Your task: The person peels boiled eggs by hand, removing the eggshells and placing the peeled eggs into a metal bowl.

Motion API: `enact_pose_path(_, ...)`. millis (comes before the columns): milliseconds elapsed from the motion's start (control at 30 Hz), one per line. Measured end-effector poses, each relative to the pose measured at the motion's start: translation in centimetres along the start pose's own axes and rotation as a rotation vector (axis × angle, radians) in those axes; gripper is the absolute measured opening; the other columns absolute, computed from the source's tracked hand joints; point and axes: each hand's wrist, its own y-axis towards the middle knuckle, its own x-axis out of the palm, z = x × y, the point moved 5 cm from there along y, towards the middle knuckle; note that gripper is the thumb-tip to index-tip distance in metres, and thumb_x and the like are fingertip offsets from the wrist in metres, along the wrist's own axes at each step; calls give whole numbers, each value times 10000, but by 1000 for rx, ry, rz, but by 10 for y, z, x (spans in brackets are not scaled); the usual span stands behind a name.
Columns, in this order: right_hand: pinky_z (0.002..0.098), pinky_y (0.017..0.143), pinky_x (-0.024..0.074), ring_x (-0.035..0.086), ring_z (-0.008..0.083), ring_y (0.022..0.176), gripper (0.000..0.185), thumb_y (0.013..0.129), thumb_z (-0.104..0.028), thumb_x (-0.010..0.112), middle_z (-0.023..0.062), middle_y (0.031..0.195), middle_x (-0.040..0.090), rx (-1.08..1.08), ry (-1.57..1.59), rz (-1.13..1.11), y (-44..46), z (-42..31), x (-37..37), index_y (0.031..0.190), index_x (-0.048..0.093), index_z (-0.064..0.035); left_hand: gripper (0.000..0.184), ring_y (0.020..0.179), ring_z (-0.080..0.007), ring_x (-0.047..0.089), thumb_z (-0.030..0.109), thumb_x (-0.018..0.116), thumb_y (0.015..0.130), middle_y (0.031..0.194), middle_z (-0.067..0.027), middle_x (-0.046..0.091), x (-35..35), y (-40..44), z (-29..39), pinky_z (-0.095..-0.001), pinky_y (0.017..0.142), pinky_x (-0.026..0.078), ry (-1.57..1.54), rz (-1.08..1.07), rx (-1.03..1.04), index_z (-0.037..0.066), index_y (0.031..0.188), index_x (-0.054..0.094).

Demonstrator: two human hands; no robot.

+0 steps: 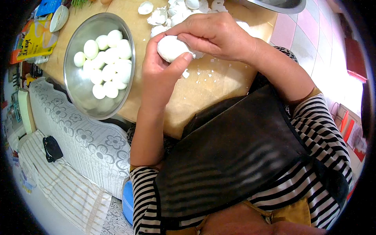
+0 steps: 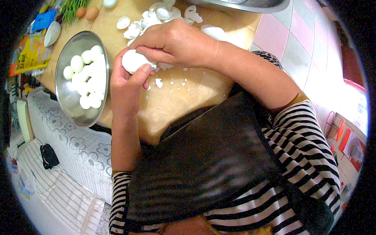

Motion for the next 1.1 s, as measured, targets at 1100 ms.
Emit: enact_pose_path(1100,243,607,528,627,89,667,155,861,-99,623,40,787,669,550,548,-74,-6,32,7,961,670,9,656,862,-215,639,7,651,781,1067,-155,601,6,0,-5,-268,629,534,35,-55,-33,-6,1347,319)
